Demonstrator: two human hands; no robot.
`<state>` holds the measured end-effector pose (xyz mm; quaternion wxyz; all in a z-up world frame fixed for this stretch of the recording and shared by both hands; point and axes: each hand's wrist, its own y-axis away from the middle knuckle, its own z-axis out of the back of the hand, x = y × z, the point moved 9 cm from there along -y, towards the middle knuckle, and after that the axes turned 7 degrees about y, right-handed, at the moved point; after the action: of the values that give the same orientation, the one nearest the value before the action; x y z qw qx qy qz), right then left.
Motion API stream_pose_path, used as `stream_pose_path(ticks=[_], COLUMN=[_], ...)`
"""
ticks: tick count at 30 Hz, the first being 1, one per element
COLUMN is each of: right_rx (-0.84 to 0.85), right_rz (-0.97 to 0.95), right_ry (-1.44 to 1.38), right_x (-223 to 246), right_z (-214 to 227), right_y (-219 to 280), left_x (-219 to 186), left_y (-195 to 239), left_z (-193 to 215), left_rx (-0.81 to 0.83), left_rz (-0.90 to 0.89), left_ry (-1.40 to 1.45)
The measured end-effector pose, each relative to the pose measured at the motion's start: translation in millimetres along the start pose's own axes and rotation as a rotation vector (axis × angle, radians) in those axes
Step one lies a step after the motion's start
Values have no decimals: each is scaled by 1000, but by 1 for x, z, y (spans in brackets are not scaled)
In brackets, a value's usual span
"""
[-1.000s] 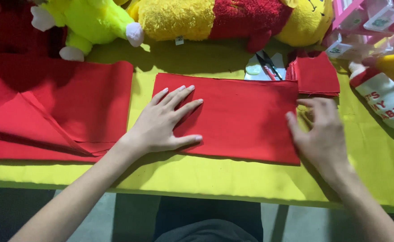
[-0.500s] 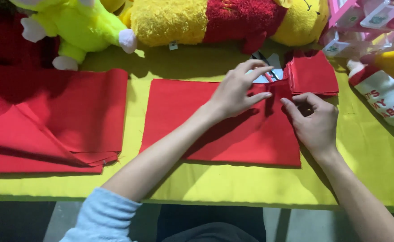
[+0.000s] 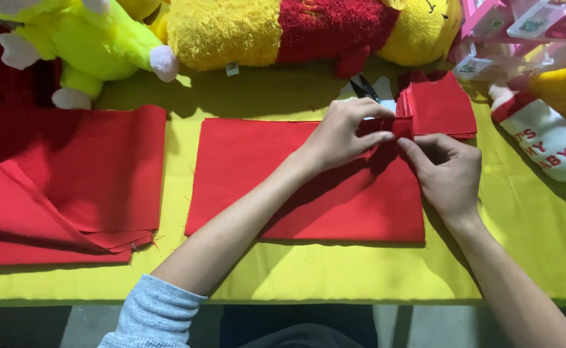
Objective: The person folds a piece of red fabric on a yellow table and uses scissors to trim the edges. They cut along the folded sides to create a smaller, even piece of fabric.
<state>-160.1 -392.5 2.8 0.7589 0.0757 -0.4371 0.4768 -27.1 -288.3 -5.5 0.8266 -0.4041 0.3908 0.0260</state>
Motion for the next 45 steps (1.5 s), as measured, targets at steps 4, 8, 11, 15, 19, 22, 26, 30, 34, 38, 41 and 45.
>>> stream_pose_path(ticks=[4, 8, 11, 15, 19, 22, 26, 30, 34, 38, 41, 45], right_rx=[-8, -23, -17, -26, -32, -30, -40, 4, 17, 138, 129, 132], right_rz=[23, 38, 40, 39, 52, 50, 23, -150, -296, -566, -499, -415], right_ry=[-12, -26, -25, -69, -36, -25, -2, -105, -155, -612, -350, 66], right_x=[0, -7, -7, -11, -14, -18, -25, -18, -29, -56, -54, -30], right_z=[2, 4, 3, 3, 4, 5, 5, 5, 14, 2, 13, 31], right_y=[0, 0, 0, -3, -2, -2, -2, 3, 6, 7, 3, 1], left_x=[-7, -10, -15, 0, -19, -16, 23, 20, -19, -26, -2, 28], left_y=[-11, -20, -23, -22, -12, 1, 25, 39, 29, 17, 27, 47], left_z=[8, 4, 4, -1, 20, 35, 70, 101, 105, 106, 108, 119], left_rx=[10, 59, 80, 107, 159, 285, 350, 395, 467, 484, 507, 400], left_rz=[112, 78, 33, 154, 206, 173, 268, 479, 679, 765, 753, 623], left_ry=[213, 253, 223, 173, -19, -271, -572, -482, -265, -153, -320, -459])
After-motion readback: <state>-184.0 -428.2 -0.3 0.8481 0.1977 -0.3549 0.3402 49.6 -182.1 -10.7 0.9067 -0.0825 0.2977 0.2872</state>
